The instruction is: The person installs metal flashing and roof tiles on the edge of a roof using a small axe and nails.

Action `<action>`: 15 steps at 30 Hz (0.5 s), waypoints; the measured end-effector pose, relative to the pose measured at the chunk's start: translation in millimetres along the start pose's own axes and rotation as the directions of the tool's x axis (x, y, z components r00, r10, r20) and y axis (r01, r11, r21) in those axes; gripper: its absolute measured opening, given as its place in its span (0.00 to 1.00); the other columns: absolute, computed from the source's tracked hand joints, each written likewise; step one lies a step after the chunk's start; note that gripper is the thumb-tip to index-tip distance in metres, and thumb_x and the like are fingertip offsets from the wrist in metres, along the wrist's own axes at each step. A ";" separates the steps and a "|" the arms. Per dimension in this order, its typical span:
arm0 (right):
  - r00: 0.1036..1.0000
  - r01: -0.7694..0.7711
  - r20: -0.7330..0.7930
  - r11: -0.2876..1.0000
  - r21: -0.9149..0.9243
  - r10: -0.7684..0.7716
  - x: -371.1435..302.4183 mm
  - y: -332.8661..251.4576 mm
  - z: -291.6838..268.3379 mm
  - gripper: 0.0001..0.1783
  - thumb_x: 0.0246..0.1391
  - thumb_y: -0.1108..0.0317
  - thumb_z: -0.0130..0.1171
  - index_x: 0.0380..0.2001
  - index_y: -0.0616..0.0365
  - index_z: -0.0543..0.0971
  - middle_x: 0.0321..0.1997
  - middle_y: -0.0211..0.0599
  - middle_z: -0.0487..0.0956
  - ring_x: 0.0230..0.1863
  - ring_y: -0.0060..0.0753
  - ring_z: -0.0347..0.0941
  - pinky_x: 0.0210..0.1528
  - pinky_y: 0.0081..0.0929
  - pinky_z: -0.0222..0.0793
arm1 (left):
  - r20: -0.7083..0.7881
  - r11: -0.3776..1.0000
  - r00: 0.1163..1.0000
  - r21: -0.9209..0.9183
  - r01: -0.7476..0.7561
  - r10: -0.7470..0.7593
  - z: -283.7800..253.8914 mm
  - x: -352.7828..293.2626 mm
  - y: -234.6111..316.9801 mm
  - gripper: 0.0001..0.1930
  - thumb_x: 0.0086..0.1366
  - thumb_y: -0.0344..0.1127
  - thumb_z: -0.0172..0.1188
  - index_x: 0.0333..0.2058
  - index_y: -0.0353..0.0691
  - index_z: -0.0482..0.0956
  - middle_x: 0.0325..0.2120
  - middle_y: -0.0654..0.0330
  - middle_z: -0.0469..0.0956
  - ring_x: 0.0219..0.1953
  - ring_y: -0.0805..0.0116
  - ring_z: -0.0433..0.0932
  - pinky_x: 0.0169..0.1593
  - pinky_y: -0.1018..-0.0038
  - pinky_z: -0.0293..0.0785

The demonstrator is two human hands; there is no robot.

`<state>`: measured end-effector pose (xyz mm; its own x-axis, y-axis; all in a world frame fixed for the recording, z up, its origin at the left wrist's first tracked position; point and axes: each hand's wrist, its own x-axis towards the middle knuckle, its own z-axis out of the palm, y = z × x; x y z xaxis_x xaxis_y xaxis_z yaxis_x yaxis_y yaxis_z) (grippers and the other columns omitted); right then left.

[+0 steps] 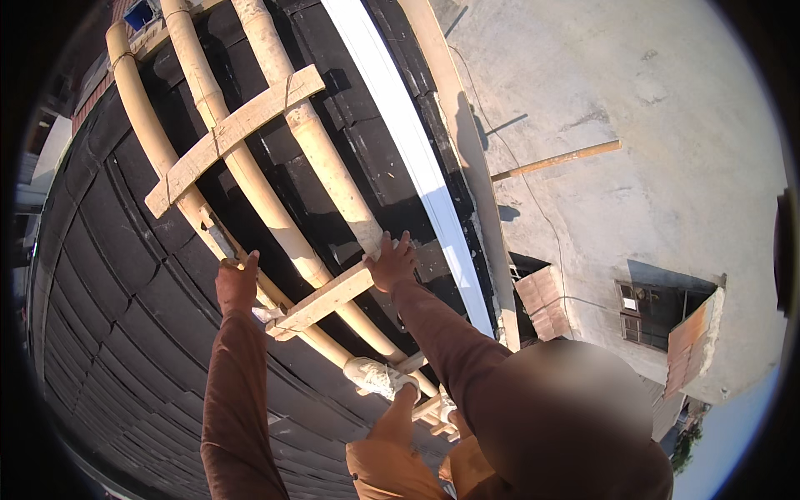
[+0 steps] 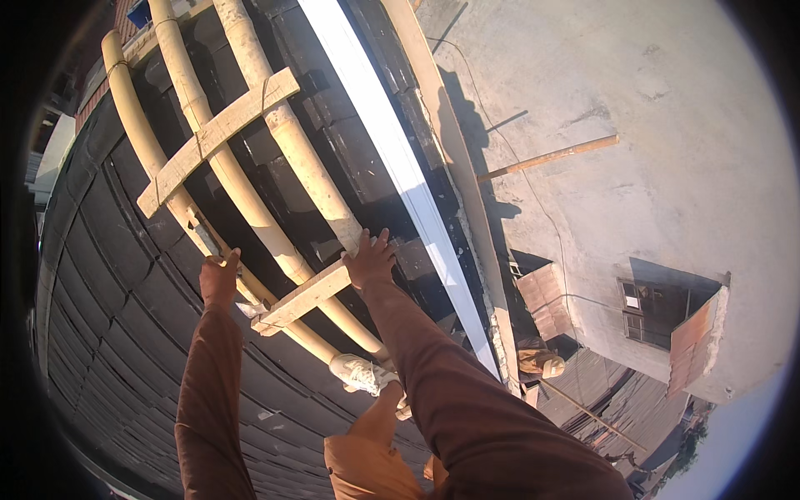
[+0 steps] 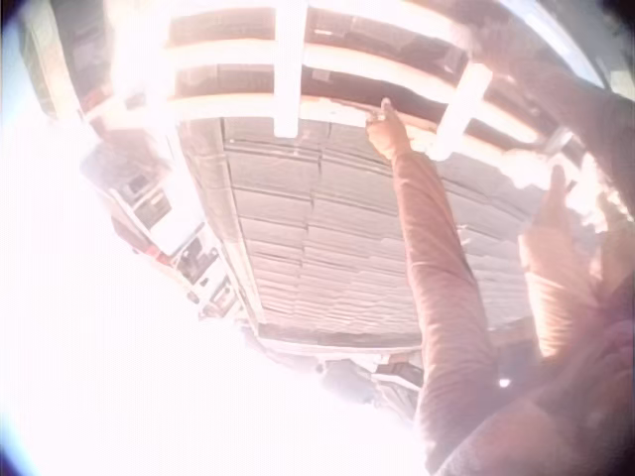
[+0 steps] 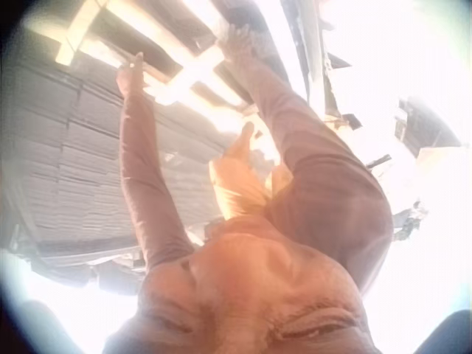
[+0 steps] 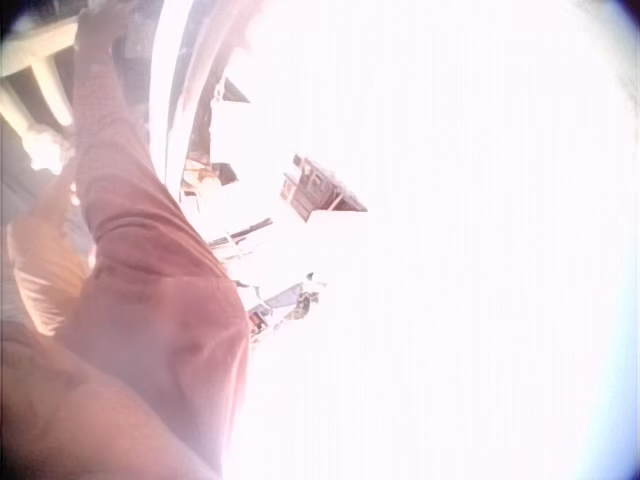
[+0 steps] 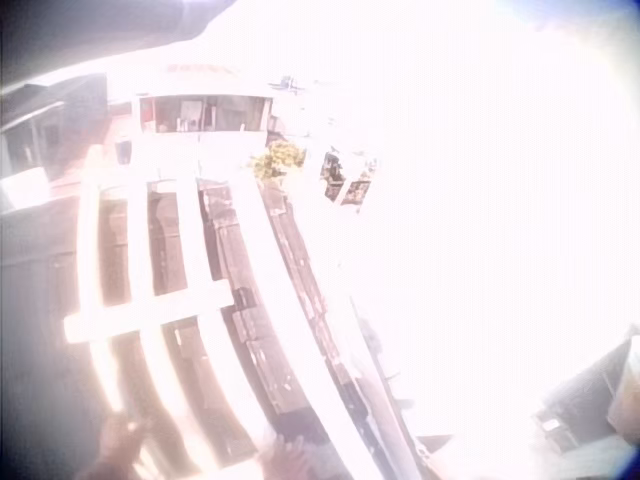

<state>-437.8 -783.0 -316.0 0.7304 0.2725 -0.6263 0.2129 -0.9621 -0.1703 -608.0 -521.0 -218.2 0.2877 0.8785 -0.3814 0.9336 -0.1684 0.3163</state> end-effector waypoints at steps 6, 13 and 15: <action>0.998 -0.009 0.069 0.999 0.051 0.006 -1.4 -3.8 -2.1 0.51 0.63 0.37 0.54 0.78 0.46 0.45 0.80 0.63 0.31 0.78 0.71 0.39 0.75 0.60 0.46 | 0.142 0.982 0.988 0.186 0.039 -0.066 -12.1 20.8 22.0 0.30 0.59 0.60 0.69 0.43 0.35 0.80 0.42 0.42 0.84 0.49 0.42 0.83 0.53 0.53 0.77; 0.998 -0.014 0.058 0.977 0.211 0.002 -2.8 2.1 -9.4 0.52 0.61 0.40 0.59 0.78 0.46 0.46 0.81 0.58 0.25 0.80 0.70 0.31 0.78 0.59 0.40 | 0.049 0.929 0.999 0.370 -0.010 -0.009 -16.5 35.0 24.3 0.32 0.57 0.60 0.67 0.44 0.33 0.82 0.45 0.41 0.84 0.50 0.43 0.82 0.54 0.52 0.76; 0.997 0.000 0.079 0.975 0.222 -0.018 -0.6 -0.8 -6.1 0.51 0.61 0.40 0.59 0.78 0.45 0.47 0.81 0.57 0.25 0.80 0.69 0.32 0.78 0.58 0.40 | 0.056 0.923 0.998 0.384 0.006 -0.029 -16.2 40.6 27.5 0.32 0.57 0.60 0.64 0.45 0.32 0.83 0.46 0.40 0.83 0.50 0.42 0.82 0.54 0.52 0.76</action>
<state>-434.5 -782.3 -310.9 0.6731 0.2881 -0.6811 0.0632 -0.9401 -0.3351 -574.1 -482.7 -210.9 0.2715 0.8569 -0.4383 0.9458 -0.3218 -0.0433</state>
